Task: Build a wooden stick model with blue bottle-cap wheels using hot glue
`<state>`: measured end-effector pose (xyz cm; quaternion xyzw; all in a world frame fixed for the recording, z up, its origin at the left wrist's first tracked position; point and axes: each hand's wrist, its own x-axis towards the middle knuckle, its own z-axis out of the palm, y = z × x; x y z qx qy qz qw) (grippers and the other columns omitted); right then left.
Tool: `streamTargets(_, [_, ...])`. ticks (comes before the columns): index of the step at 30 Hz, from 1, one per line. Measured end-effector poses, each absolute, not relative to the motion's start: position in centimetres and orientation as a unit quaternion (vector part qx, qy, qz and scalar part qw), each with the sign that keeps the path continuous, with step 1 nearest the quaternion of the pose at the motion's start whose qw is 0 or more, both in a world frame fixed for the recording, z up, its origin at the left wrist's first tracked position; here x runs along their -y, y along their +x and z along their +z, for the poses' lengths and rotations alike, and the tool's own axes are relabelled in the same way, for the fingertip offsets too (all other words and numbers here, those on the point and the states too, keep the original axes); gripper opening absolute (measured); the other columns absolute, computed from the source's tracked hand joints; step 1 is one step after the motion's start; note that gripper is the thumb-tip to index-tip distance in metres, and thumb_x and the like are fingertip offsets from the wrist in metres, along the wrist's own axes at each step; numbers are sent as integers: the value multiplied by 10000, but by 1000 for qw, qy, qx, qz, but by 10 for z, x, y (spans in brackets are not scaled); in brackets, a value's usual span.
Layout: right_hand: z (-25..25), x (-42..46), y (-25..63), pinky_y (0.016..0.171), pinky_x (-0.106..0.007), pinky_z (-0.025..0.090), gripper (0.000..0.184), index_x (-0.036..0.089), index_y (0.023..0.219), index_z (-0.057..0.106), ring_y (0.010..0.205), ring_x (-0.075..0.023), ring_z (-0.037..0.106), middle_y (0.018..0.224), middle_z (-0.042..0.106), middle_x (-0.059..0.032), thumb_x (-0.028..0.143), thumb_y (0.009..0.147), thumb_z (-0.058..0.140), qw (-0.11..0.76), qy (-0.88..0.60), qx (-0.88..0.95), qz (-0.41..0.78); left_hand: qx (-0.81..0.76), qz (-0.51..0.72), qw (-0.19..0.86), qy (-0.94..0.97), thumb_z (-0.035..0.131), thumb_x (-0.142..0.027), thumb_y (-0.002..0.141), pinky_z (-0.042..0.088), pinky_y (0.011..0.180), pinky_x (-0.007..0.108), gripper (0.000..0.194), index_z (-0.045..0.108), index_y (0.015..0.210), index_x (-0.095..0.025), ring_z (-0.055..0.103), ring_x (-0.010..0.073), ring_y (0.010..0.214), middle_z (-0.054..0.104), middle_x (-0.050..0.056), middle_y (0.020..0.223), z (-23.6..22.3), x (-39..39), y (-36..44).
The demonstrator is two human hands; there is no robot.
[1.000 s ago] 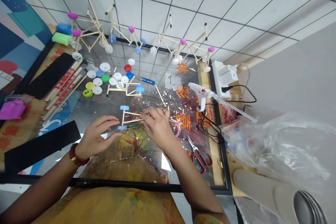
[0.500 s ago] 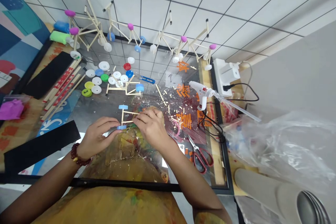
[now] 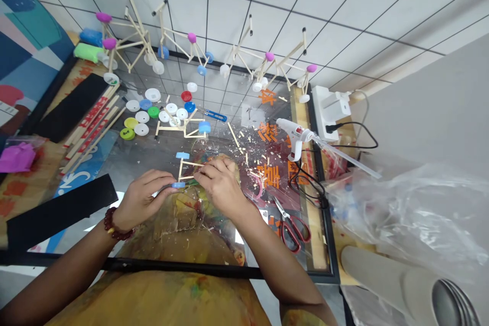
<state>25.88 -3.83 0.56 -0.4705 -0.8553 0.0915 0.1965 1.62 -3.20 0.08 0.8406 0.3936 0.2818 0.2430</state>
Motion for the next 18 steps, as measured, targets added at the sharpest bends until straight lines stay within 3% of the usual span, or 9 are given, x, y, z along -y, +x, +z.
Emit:
streamTargets(11, [11,40,264,896,-400,287,242,295,1089,714,1081,-228,528,1117,715,-30,179,947,555,204,-512,831,71,-398,284,236,840,589,-200,925,519,802,322,131,663,1032,-203,632,176,902,702,63,1007,3,32,16])
streamTargets(18, [14,32,282,849,-397,294,254,279,1057,728,1023,-226,558,1083,734,-37,163,958,525,213,-576,783,99,-391,283,239,842,587,-156,920,515,822,321,161,646,1062,-204,625,178,930,691,63,1027,2,31,14])
